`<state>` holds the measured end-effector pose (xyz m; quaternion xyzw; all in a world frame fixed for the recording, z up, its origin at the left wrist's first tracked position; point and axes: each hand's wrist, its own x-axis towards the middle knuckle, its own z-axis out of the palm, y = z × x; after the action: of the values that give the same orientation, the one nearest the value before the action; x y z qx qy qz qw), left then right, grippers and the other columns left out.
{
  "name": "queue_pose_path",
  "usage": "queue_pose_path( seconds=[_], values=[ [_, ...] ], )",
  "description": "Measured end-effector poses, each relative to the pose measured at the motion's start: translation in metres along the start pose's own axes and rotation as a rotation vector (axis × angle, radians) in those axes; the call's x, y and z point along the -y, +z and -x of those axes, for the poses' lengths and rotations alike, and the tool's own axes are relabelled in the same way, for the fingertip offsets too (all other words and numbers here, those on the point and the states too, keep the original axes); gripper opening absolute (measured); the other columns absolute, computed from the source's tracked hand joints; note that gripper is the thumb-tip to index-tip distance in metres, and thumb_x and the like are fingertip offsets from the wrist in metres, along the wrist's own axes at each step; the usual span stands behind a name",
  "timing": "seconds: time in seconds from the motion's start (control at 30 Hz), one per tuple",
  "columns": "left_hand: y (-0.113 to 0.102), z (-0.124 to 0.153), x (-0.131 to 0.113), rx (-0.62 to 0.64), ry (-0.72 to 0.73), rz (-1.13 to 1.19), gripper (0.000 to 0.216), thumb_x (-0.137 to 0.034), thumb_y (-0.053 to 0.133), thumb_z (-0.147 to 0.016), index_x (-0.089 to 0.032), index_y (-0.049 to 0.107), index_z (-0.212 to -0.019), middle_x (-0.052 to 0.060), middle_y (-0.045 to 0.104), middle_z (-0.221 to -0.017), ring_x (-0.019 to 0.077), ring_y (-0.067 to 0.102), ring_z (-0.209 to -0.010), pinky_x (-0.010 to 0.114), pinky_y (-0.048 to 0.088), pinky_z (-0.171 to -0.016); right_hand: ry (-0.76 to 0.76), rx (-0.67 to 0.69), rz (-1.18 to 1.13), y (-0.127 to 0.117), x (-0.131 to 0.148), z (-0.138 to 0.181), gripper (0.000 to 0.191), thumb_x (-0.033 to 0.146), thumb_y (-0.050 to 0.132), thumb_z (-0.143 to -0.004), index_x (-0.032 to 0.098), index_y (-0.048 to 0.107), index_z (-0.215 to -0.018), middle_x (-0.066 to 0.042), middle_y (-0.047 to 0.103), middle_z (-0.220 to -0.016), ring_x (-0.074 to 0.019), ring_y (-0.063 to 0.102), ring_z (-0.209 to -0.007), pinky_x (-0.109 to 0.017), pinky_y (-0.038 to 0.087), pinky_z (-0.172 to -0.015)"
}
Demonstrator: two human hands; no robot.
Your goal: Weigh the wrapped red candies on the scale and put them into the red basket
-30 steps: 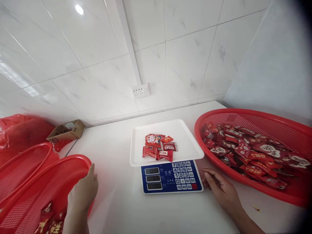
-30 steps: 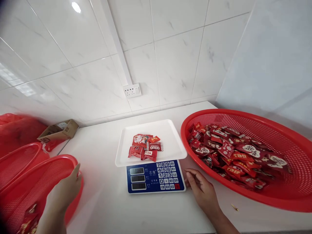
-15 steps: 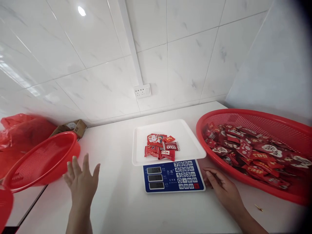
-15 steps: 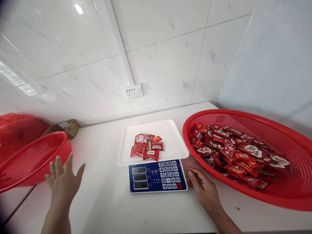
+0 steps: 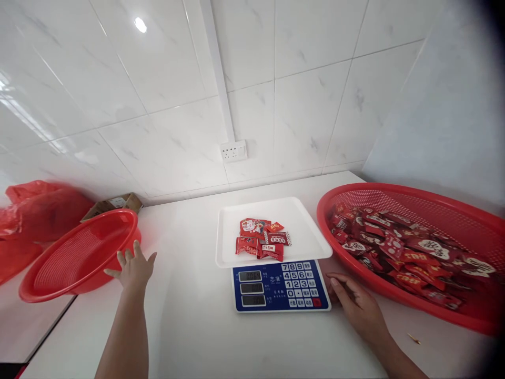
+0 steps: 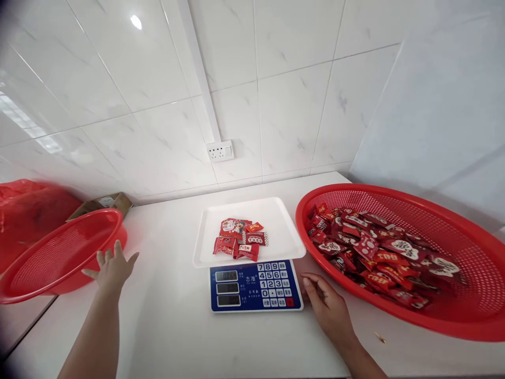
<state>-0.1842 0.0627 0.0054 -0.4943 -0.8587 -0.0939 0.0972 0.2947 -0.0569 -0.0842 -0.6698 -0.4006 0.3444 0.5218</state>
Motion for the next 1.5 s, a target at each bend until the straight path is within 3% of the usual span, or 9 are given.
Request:
queue_pose_path(
  seconds=[0.2, 0.33, 0.43, 0.67, 0.9, 1.0, 1.1, 1.27, 1.5],
  values=[
    [-0.003, -0.018, 0.017, -0.208, -0.079, -0.018, 0.056, -0.038, 0.034, -0.091, -0.013, 0.035, -0.14, 0.02, 0.03, -0.148, 0.0356, 0.022, -0.137, 0.061, 0.022, -0.104, 0.026, -0.005, -0.017, 0.002, -0.001, -0.002, 0.046, 0.06, 0.061, -0.065, 0.02, 0.065, -0.086, -0.006, 0.07, -0.075, -0.0226, 0.067, -0.065, -0.032, 0.058, -0.061],
    [-0.013, -0.031, 0.025, -0.073, -0.261, -0.032, 0.054, -0.036, 0.04, -0.089, -0.01, 0.039, -0.136, 0.022, 0.044, -0.139, 0.0378, 0.027, -0.134, 0.066, 0.031, -0.094, 0.026, 0.013, -0.022, 0.001, -0.005, -0.002, 0.045, 0.06, 0.06, -0.068, 0.02, 0.064, -0.088, -0.006, 0.071, -0.074, -0.0237, 0.068, -0.066, -0.034, 0.058, -0.063],
    [-0.016, -0.026, 0.022, 0.012, -0.218, -0.008, 0.045, -0.038, 0.038, -0.09, -0.012, 0.054, -0.123, 0.02, 0.058, -0.123, 0.0391, 0.041, -0.123, 0.068, 0.031, -0.091, 0.02, 0.007, -0.02, 0.0, -0.007, -0.002, 0.044, 0.06, 0.06, -0.069, 0.02, 0.064, -0.087, -0.005, 0.071, -0.072, -0.0237, 0.068, -0.065, -0.034, 0.058, -0.062],
    [-0.014, 0.037, -0.013, -0.117, 0.127, 0.136, 0.044, -0.047, 0.038, -0.09, -0.015, 0.064, -0.105, 0.017, 0.064, -0.114, 0.0332, 0.046, -0.12, 0.063, 0.017, -0.103, 0.033, 0.02, -0.027, 0.0, -0.001, -0.001, 0.045, 0.061, 0.061, -0.067, 0.021, 0.064, -0.086, -0.006, 0.072, -0.073, -0.0247, 0.069, -0.064, -0.035, 0.058, -0.061],
    [-0.023, 0.078, -0.026, -0.008, 0.354, 0.217, 0.037, -0.046, 0.04, -0.092, -0.019, 0.064, -0.099, 0.012, 0.067, -0.11, 0.0317, 0.051, -0.118, 0.067, 0.011, -0.105, 0.026, 0.002, 0.0, -0.001, -0.005, -0.001, 0.044, 0.059, 0.06, -0.067, 0.02, 0.064, -0.087, -0.006, 0.072, -0.073, -0.0231, 0.068, -0.063, -0.033, 0.058, -0.06],
    [-0.035, 0.087, -0.039, 0.01, 0.444, 0.314, 0.032, -0.043, 0.044, -0.091, -0.02, 0.062, -0.104, 0.011, 0.066, -0.113, 0.0337, 0.048, -0.122, 0.069, 0.014, -0.103, 0.002, -0.012, 0.05, -0.001, -0.008, -0.003, 0.042, 0.058, 0.059, -0.069, 0.021, 0.065, -0.088, -0.005, 0.072, -0.074, -0.0225, 0.068, -0.063, -0.033, 0.058, -0.062],
    [-0.049, 0.098, -0.07, -0.042, 0.673, 0.461, 0.026, -0.037, 0.048, -0.091, -0.023, 0.061, -0.109, 0.008, 0.066, -0.115, 0.0309, 0.047, -0.124, 0.06, 0.025, -0.105, -0.005, 0.003, 0.05, -0.001, -0.011, -0.004, 0.043, 0.057, 0.058, -0.07, 0.02, 0.064, -0.09, -0.006, 0.072, -0.075, -0.0222, 0.068, -0.063, -0.032, 0.058, -0.062],
    [-0.063, 0.107, -0.137, 0.218, 1.171, 0.501, 0.026, -0.028, 0.049, -0.092, -0.023, 0.058, -0.117, 0.007, 0.063, -0.119, 0.0212, 0.054, -0.114, 0.036, 0.046, -0.095, -0.015, -0.012, 0.041, -0.001, -0.018, -0.006, 0.041, 0.056, 0.058, -0.07, 0.021, 0.064, -0.09, -0.005, 0.071, -0.076, -0.0223, 0.068, -0.064, -0.033, 0.058, -0.063],
    [-0.043, 0.095, -0.177, 0.309, 1.209, 0.283, 0.029, -0.018, 0.05, -0.088, -0.019, 0.054, -0.117, 0.01, 0.065, -0.108, 0.0246, 0.06, -0.099, 0.035, 0.049, -0.081, 0.018, -0.01, 0.033, -0.002, -0.019, -0.008, 0.046, 0.058, 0.058, -0.067, 0.021, 0.063, -0.093, -0.007, 0.072, -0.084, -0.0236, 0.069, -0.07, -0.033, 0.059, -0.066]
  ],
)
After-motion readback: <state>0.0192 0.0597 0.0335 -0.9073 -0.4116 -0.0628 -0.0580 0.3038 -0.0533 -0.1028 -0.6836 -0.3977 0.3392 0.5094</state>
